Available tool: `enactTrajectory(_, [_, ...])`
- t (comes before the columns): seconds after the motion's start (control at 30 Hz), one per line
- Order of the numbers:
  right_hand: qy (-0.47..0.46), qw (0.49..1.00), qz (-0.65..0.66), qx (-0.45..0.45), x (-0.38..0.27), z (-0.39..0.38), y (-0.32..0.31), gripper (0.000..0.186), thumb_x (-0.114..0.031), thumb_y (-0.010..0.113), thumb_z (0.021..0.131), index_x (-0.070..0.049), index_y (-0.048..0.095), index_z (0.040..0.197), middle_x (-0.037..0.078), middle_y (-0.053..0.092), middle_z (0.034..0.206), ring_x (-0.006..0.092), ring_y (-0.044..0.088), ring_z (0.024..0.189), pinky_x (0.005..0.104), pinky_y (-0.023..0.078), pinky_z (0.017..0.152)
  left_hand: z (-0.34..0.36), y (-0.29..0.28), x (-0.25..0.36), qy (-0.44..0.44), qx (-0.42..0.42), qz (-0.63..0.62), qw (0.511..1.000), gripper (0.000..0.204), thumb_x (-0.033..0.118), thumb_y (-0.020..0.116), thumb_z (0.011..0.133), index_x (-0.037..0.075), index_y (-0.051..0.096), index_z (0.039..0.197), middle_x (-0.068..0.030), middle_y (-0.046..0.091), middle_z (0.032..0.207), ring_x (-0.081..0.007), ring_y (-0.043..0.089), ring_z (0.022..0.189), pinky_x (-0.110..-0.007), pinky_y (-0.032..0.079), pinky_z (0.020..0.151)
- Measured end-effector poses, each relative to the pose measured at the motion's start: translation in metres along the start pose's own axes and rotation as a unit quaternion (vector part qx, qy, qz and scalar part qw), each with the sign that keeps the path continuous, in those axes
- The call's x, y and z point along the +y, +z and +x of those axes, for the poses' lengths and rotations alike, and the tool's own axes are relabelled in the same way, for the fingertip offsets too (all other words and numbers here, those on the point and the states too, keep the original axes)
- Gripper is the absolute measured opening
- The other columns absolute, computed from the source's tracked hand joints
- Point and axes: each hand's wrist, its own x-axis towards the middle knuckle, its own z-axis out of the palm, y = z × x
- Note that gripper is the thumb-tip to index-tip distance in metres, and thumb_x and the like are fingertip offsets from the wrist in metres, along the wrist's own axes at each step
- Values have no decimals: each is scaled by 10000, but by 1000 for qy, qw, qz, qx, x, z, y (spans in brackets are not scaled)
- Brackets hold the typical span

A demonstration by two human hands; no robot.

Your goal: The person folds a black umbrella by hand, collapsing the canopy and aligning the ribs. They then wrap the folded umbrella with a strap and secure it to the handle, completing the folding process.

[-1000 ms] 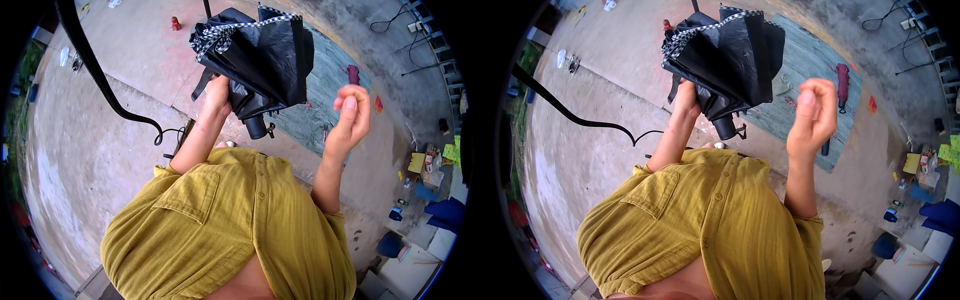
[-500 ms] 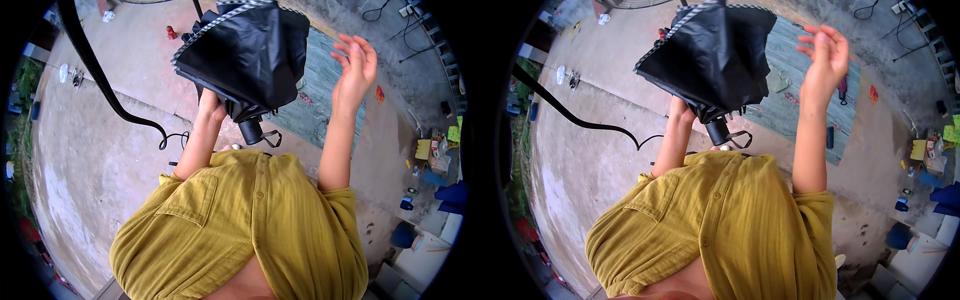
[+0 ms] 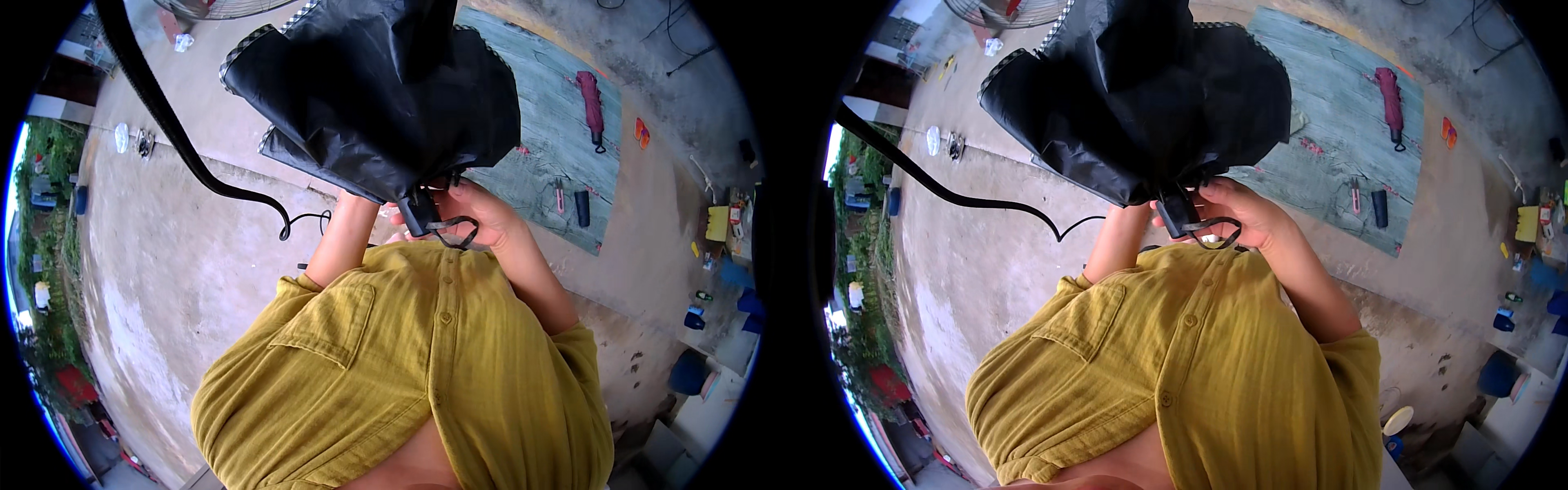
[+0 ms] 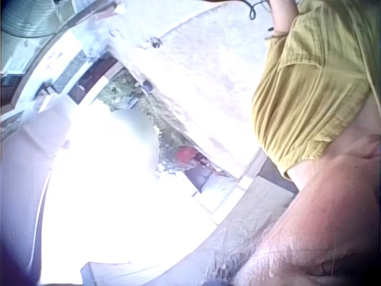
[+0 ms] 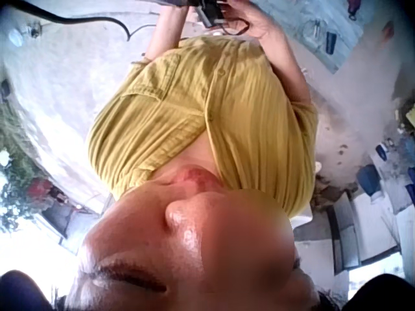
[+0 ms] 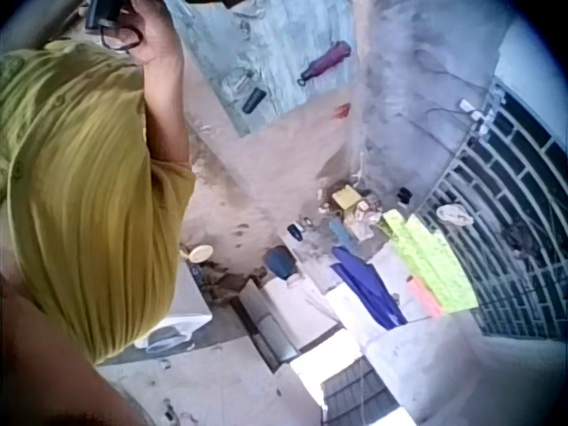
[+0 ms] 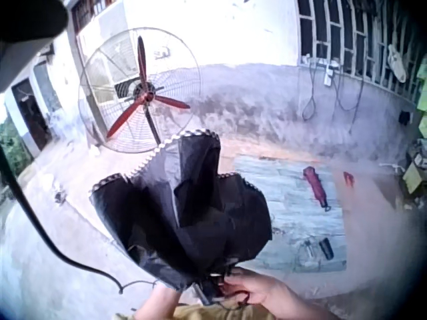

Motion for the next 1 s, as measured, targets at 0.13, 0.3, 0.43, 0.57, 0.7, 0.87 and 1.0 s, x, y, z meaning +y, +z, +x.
enactTrajectory(0.13, [24,993,87,-71,6,7,8,599,-381,662,865,-25,485,1313,198,553,1272,380,527,1191,549,494,902,-12,0,-2,3,21,6,1000,393,310,459,986,36,530,1258,-157,594,1220,-276,595,1071,-402,483,963])
enactTrajectory(0.3, [62,987,131,-65,4,4,8,753,-507,660,818,-58,426,1375,192,521,1317,388,495,1223,590,457,936,-18,-1,-6,13,35,8,999,395,305,460,986,35,523,1268,-158,589,1228,-275,593,1076,-402,483,964])
enactTrajectory(0.43, [-5,988,67,-139,6,-3,3,886,-654,578,798,-37,388,1404,240,403,1414,383,418,1297,609,389,994,-16,-2,-12,13,38,14,999,397,300,461,986,34,517,1275,-159,584,1234,-274,592,1079,-403,483,965])
enactTrajectory(0.57, [21,992,46,-119,6,2,3,843,-586,634,799,-32,401,1391,250,433,1380,364,440,1277,590,415,978,-20,-1,-11,7,43,21,999,399,296,461,986,33,512,1282,-160,580,1240,-272,590,1083,-403,484,967])
enactTrajectory(0.7, [57,998,11,-9,2,4,16,677,-411,710,818,-28,470,1322,222,549,1244,331,547,1155,545,478,929,-18,-2,-12,-1,41,23,999,402,292,462,987,32,506,1290,-161,576,1247,-271,589,1087,-403,484,968])
enactTrajectory(0.87, [97,989,28,110,-6,6,26,464,-251,755,812,-8,569,1162,148,620,1066,271,606,1017,472,546,832,-15,-3,-13,0,41,27,999,405,286,462,987,30,499,1299,-162,570,1255,-270,587,1092,-404,484,969])
enactTrajectory(1.0, [129,977,-44,166,-1,8,17,365,-207,723,838,7,599,1106,144,654,996,290,644,898,446,547,820,-14,0,-10,6,41,26,999,408,282,463,987,29,493,1306,-162,566,1261,-268,586,1095,-404,484,971])
